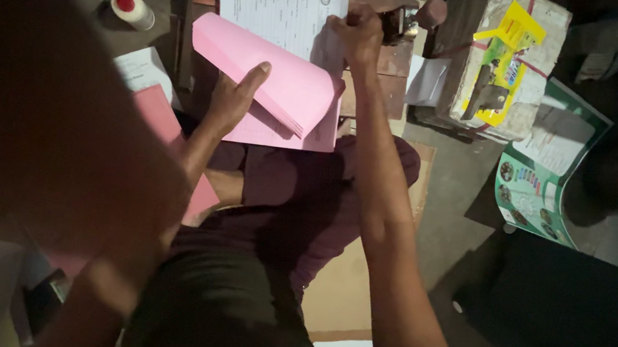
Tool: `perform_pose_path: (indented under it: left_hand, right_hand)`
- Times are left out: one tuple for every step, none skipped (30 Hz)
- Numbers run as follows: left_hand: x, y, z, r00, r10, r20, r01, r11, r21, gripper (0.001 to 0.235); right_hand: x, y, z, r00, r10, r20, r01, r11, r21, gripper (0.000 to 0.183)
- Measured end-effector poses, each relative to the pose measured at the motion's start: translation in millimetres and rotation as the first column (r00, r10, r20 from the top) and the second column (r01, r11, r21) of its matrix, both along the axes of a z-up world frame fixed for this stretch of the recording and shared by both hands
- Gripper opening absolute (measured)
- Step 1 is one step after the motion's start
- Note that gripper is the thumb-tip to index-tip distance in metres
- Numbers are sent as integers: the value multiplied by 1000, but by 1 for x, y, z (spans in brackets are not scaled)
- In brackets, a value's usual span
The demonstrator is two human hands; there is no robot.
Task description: The person sits cross-legged on the floor and repeatedly folds pink printed sheets in half by hand. They align edges, press the crease, and place folded sheets into a growing stack on the floor.
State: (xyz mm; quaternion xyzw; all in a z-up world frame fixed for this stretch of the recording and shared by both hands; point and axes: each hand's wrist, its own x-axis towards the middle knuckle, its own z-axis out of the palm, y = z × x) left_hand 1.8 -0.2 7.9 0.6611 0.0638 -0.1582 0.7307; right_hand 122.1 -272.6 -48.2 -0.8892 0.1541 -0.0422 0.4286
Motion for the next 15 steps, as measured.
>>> perform_pose_path:
  left_hand:
    - [0, 1, 0, 1000, 8, 23, -7, 1000, -22, 45]
    - [-1, 2, 1, 999, 16, 46, -13, 999, -44, 44]
    - [-3, 3, 1, 999, 15, 46, -14, 1000, -28, 43]
    - [-5, 4, 1, 999, 15, 46, -14, 1000, -12, 42]
    - [-5, 2, 0, 999, 13, 48, -13, 1000, -1, 41]
    - [-3, 2, -1, 999, 15, 51, -13, 1000, -25, 40]
    - [-2, 4, -1, 998, 15, 54, -12, 999, -43, 40]
    - [-1, 3, -2, 998, 15, 58, -11, 998, -60, 40]
    - [0, 3, -3, 998, 19, 63, -16, 998, -56, 40]
    - [0, 3, -4, 997, 24, 69, -21, 998, -51, 40]
    - [0, 2, -5, 997, 32, 73, -28, 998, -48, 40]
    - [-1, 1, -7, 997, 26, 66, -23, 998, -54, 41]
    - [-2, 2, -8, 998, 20, 60, -17, 998, -55, 41]
    - [-3, 3, -8, 998, 14, 53, -11, 998, -56, 42]
    - [-4, 4, -9, 1000, 17, 9, -17, 1000, -13, 42]
  right_hand:
    - [0, 1, 1, 1000, 4, -6, -4, 1000, -7, 29]
    - [-1, 1, 1, 1000, 8, -11, -8, 1000, -13, 30]
    - [-3, 3, 2, 1000, 13, -20, -13, 1000, -21, 31]
    - [-5, 5, 3, 994, 55, 98, -40, 987, -153, 29]
    - [-5, 6, 4, 971, 113, 210, -49, 956, -289, 28]
    - [-4, 8, 6, 933, 184, 309, -40, 907, -419, 28]
    - [-2, 13, 8, 905, 214, 367, -71, 928, -365, 24]
    - [-2, 16, 11, 873, 238, 426, -105, 944, -313, 20]
    - [0, 19, 14, 835, 257, 486, -141, 955, -262, 16]
    - [1, 22, 18, 863, 265, 430, -191, 959, -208, 15]
    - [1, 24, 24, 886, 279, 371, -238, 959, -152, 14]
    - [0, 26, 29, 903, 296, 312, -282, 955, -92, 13]
    - [-2, 30, 35, 898, 312, 310, -297, 950, -96, 10]
    - [-6, 32, 41, 893, 328, 308, -313, 945, -99, 8]
    - [-7, 34, 48, 887, 343, 309, -327, 939, -104, 8]
